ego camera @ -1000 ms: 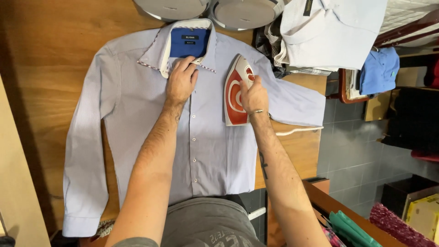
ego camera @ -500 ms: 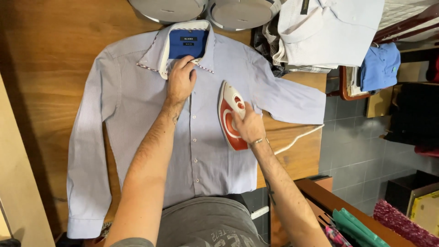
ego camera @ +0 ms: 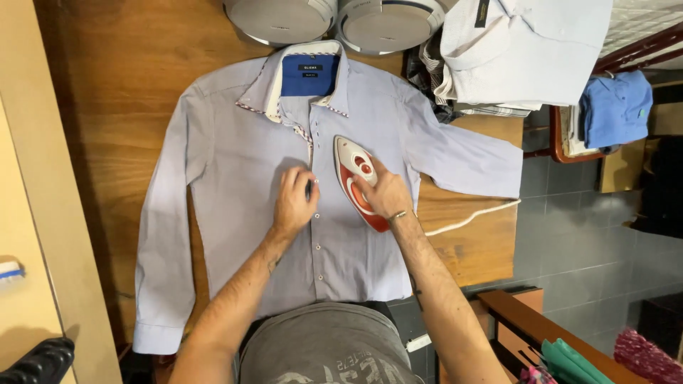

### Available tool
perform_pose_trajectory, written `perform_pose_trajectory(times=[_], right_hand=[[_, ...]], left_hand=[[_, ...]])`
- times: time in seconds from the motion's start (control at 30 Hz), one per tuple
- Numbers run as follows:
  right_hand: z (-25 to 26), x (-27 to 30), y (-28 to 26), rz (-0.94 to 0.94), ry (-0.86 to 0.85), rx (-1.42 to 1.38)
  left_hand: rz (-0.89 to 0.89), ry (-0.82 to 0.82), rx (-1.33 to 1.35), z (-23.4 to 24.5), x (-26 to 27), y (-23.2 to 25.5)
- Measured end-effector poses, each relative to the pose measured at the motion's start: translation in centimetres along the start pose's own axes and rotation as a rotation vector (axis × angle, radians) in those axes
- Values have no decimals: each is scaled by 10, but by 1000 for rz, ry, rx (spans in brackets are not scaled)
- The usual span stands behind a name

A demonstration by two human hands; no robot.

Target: Ironing a light blue long-sleeved button-down shirt on a wooden surface

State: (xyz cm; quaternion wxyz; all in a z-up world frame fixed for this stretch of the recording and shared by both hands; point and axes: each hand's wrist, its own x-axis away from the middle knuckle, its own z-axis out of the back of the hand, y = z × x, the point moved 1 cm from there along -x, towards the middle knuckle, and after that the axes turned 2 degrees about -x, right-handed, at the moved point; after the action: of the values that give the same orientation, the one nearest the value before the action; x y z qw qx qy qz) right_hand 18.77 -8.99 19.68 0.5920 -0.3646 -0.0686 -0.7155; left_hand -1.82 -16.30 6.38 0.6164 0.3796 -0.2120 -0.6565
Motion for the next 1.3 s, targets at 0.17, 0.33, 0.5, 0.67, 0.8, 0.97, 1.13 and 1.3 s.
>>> perform_pose_trajectory(times=[0.17,0.33,0.5,0.67,0.8,0.97,1.13,1.3], right_hand=[[8,-6,-9,69,23,33],[13,21,-14,59,-76,80],[9,41,-6,-1,-90,94],[1,3,-9,26,-37,58],[-3,-3,-5,20,15,25],[-15,39,16,-53,-28,-33],[-32,89,58,-171,-55,-118],[-41,79,115,-291,45,-185]], left_hand=[[-94,-19,-168,-1,53,21],[-229,-62,-320,12,51,39],[-168,-12,-322,2,56,34],[-158,-24,-326,-1,60,31],[-178,-8,-397,-7,59,29],[-164,-32,-394,-3,53,34],[-142,-89,-397,-4,58,33],[-142,-63,-422,-5,59,31]])
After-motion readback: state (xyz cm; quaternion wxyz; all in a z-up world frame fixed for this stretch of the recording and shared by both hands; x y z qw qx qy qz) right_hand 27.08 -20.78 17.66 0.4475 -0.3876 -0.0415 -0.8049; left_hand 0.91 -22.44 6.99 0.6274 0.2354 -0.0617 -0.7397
